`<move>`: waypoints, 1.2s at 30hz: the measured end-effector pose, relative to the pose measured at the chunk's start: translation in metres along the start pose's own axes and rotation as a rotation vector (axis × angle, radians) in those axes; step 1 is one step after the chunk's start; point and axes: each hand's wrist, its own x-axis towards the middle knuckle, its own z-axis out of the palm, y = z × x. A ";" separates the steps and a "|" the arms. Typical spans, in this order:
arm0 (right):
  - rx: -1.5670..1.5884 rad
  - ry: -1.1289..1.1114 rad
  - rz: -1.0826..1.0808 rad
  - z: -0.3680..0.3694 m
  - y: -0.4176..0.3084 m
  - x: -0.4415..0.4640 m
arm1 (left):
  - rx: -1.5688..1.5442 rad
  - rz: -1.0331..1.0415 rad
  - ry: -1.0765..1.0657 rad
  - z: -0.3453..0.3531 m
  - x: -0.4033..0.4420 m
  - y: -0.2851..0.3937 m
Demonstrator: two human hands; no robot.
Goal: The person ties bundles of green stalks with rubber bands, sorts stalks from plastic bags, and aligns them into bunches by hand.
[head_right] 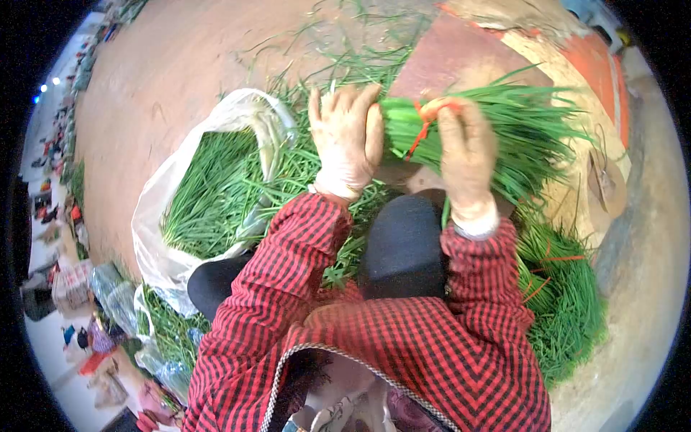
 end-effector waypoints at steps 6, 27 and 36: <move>0.135 -0.034 0.162 -0.007 0.018 -0.015 | -0.072 -0.133 -0.280 0.004 -0.019 -0.009; -0.277 -0.115 -0.033 -0.032 0.019 0.009 | 0.268 0.127 -0.660 0.010 -0.011 0.038; -1.241 -0.289 -0.070 -0.107 0.013 0.032 | 0.254 0.131 -0.559 0.014 -0.025 0.035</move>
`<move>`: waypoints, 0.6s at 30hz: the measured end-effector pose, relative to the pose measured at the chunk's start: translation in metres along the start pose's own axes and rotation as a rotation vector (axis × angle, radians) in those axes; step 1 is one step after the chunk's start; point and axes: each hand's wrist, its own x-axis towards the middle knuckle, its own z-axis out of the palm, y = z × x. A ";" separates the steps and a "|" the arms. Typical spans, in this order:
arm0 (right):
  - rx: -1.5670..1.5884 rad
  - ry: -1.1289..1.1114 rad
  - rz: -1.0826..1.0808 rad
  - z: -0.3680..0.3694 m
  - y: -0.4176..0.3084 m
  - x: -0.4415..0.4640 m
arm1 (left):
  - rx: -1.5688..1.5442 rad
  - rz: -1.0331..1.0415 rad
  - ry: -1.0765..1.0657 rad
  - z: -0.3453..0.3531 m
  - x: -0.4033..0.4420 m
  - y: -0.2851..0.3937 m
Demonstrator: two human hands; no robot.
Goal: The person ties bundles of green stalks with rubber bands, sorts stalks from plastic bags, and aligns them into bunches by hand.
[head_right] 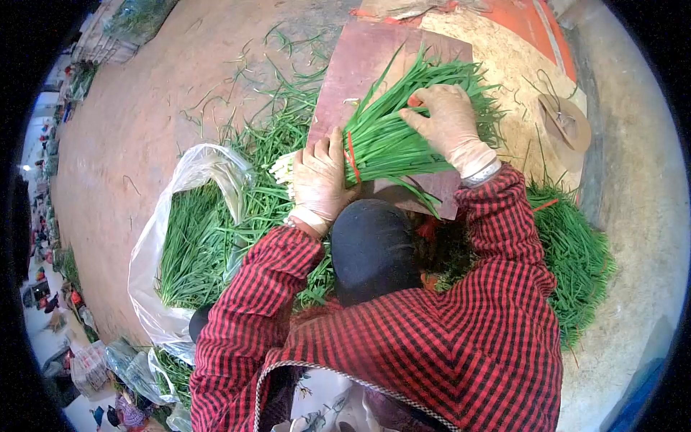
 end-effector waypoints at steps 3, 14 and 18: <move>0.008 -0.033 -0.063 -0.003 -0.016 0.002 | -0.003 0.004 0.024 0.001 -0.001 0.000; 0.160 0.026 -0.141 0.015 -0.012 0.008 | 0.013 -0.014 -0.070 -0.003 0.005 0.008; 0.252 0.083 0.098 0.012 0.015 0.020 | 0.029 -0.021 -0.059 -0.003 0.007 0.003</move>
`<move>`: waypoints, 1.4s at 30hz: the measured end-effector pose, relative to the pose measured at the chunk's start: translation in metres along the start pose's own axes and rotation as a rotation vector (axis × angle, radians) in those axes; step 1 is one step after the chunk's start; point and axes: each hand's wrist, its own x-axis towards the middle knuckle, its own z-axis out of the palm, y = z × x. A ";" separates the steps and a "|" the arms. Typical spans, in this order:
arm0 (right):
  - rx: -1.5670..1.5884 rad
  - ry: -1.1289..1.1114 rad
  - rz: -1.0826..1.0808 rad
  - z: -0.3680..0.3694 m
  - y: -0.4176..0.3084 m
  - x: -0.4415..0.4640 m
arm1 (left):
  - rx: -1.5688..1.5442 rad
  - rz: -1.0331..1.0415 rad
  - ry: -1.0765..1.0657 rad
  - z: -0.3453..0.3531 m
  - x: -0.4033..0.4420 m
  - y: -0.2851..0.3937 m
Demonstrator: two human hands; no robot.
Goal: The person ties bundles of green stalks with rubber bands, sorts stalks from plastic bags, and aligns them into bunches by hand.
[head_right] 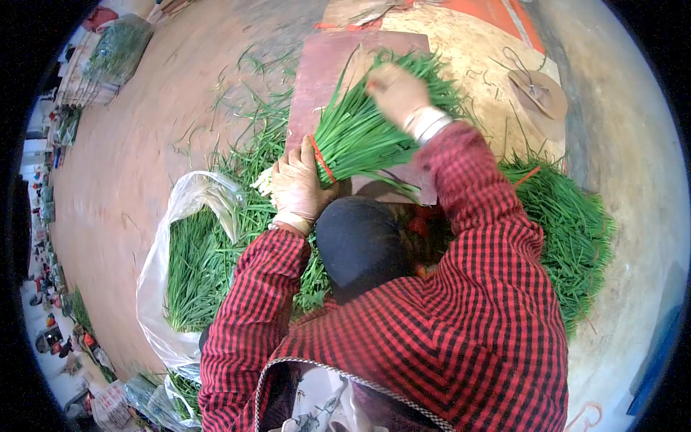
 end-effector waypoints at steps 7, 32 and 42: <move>-0.300 0.193 0.215 -0.101 0.100 -0.025 | -0.038 -0.007 -0.024 -0.005 0.000 0.005; 0.519 0.032 0.429 -0.025 0.072 -0.071 | -0.027 -0.034 -0.032 -0.001 0.000 0.002; 0.415 0.277 0.458 -0.034 0.082 -0.068 | -0.010 -0.021 -0.033 0.000 0.000 0.002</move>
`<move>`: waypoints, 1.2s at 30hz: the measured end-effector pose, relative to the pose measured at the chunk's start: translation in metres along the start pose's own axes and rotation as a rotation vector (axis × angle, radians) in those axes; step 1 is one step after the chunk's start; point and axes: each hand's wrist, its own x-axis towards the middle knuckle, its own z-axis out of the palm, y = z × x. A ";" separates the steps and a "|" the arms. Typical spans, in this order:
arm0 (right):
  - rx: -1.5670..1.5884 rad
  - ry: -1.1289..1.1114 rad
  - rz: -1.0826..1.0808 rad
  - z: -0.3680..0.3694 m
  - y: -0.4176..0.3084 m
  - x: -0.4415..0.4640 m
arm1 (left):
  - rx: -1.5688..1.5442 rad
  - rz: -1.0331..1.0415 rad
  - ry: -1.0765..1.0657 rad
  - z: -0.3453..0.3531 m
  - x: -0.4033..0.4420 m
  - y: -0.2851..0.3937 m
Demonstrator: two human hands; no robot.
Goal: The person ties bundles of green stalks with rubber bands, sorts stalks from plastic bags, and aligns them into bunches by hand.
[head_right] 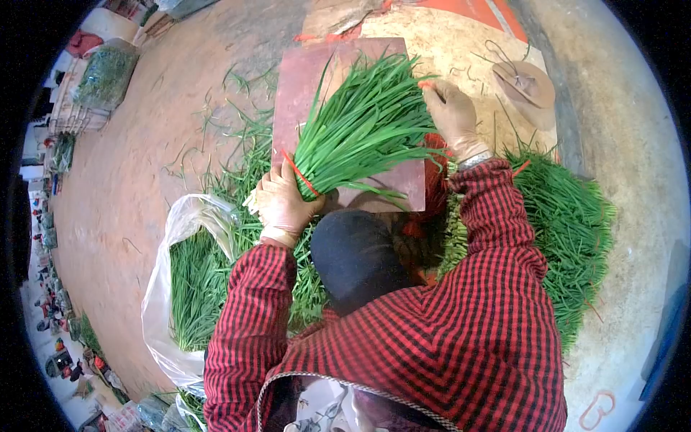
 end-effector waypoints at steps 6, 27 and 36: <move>-0.327 -0.083 -0.081 0.004 -0.004 0.024 | -0.040 -0.004 -0.003 0.001 0.000 0.000; 0.184 -0.357 0.230 0.022 -0.026 -0.017 | -0.041 0.018 0.073 0.002 -0.002 0.003; 0.089 0.231 -0.153 -0.001 0.039 0.011 | -0.044 0.033 0.065 0.000 0.003 -0.001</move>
